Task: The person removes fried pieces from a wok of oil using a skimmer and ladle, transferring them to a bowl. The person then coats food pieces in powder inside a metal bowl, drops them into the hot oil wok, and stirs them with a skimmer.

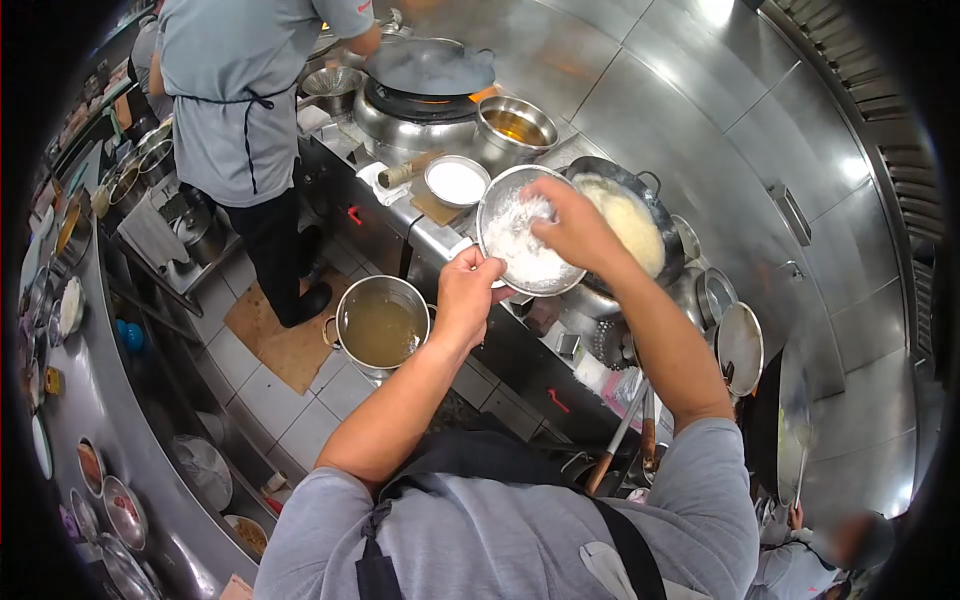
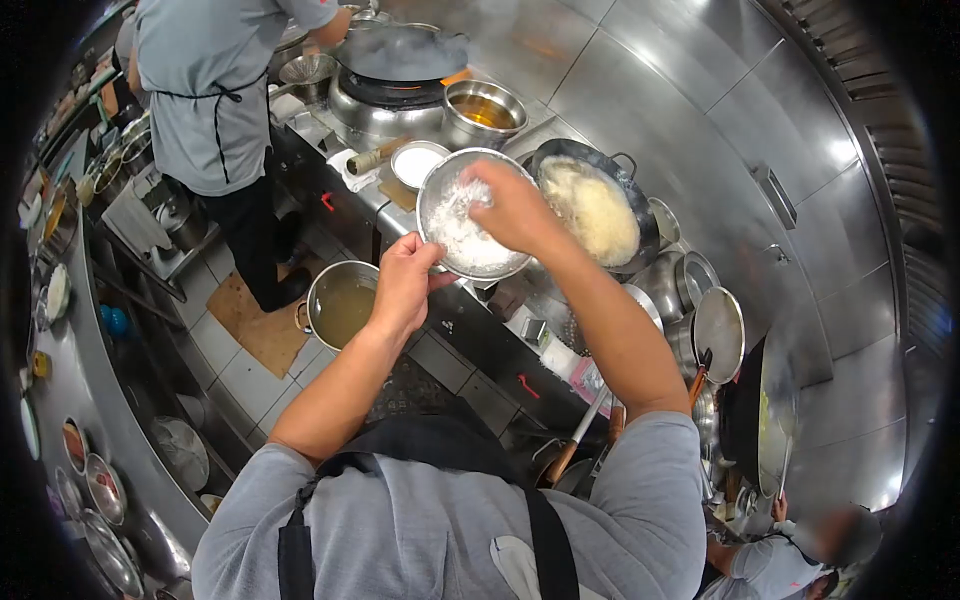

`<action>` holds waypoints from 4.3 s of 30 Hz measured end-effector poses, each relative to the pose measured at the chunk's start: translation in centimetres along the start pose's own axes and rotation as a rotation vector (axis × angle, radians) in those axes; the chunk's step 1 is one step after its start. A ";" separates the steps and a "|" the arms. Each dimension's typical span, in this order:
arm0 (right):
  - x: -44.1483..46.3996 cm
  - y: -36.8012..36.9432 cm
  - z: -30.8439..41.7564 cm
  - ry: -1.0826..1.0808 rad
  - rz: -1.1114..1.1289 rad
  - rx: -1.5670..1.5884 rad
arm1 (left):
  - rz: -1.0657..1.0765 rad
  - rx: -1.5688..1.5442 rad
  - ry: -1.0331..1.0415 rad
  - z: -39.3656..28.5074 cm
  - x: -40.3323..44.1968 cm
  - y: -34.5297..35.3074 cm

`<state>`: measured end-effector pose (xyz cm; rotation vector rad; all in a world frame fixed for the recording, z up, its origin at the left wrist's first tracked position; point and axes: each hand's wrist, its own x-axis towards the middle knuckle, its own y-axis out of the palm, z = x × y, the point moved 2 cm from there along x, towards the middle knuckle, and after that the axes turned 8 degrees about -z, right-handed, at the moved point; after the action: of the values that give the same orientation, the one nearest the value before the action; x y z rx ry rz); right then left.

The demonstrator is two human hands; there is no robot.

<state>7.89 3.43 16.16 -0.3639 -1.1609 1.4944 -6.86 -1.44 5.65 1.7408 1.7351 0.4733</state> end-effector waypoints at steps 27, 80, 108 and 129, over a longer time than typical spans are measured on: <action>-5.1 1.0 -2.8 -0.145 0.094 -0.342 | -0.025 0.016 -0.073 1.5 -1.1 0.7; -1.3 -13.3 -17.8 0.352 -0.117 -0.350 | 0.069 0.094 -0.251 6.5 -1.5 4.5; -6.3 -2.6 1.3 0.030 -0.029 -0.352 | 0.127 0.065 -0.141 0.8 -1.6 0.5; -12.1 -2.7 0.8 -0.043 -0.181 -0.189 | 0.008 0.158 -0.159 5.0 -4.8 1.6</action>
<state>12.48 -7.92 14.22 -0.3465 -1.3381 1.2443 -2.72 -6.93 3.84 1.8422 1.6903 0.1991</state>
